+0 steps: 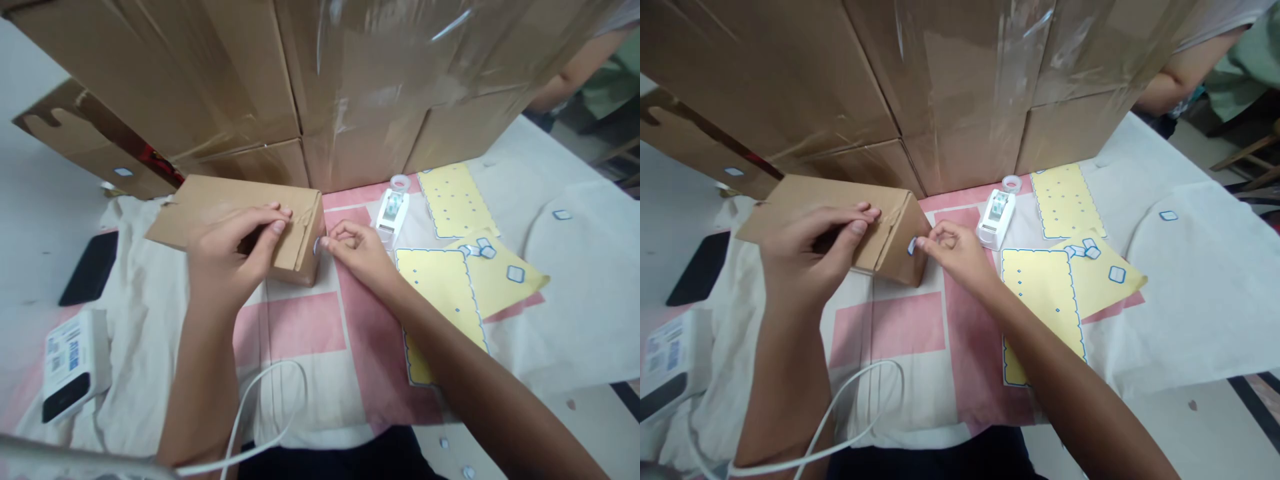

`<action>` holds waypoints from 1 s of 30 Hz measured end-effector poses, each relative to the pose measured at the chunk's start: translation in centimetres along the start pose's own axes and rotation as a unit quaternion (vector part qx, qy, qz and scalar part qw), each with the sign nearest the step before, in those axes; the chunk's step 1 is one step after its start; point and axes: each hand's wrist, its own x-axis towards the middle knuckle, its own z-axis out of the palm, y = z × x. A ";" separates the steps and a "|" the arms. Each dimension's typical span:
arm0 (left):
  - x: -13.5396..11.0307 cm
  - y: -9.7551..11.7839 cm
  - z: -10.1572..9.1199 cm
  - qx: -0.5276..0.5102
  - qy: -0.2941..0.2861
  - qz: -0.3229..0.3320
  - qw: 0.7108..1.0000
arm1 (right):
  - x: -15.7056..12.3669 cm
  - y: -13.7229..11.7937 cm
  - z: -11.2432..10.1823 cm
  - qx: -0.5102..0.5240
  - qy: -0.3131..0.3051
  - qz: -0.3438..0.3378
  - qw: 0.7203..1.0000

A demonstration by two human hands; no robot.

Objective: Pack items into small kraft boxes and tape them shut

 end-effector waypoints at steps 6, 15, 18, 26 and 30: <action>0.1 -0.5 0.3 -0.011 0.002 -0.023 1.000 | -3.0 -1.3 1.1 0.033 -0.004 0.025 0.999; 0.4 -0.7 0.4 0.038 0.026 -0.009 0.999 | -4.5 -3.1 1.3 0.050 -0.022 0.076 0.996; 0.4 -0.8 0.4 0.058 0.025 -0.018 0.998 | -4.5 -3.5 1.4 0.073 0.010 0.076 0.994; -0.2 -1.6 0.5 0.076 0.034 0.023 0.996 | -3.9 -2.4 1.3 -0.063 0.053 -0.068 0.994; -0.5 -2.1 0.4 0.052 0.057 0.112 0.991 | -2.9 -1.4 0.9 -0.144 -0.002 -0.193 0.971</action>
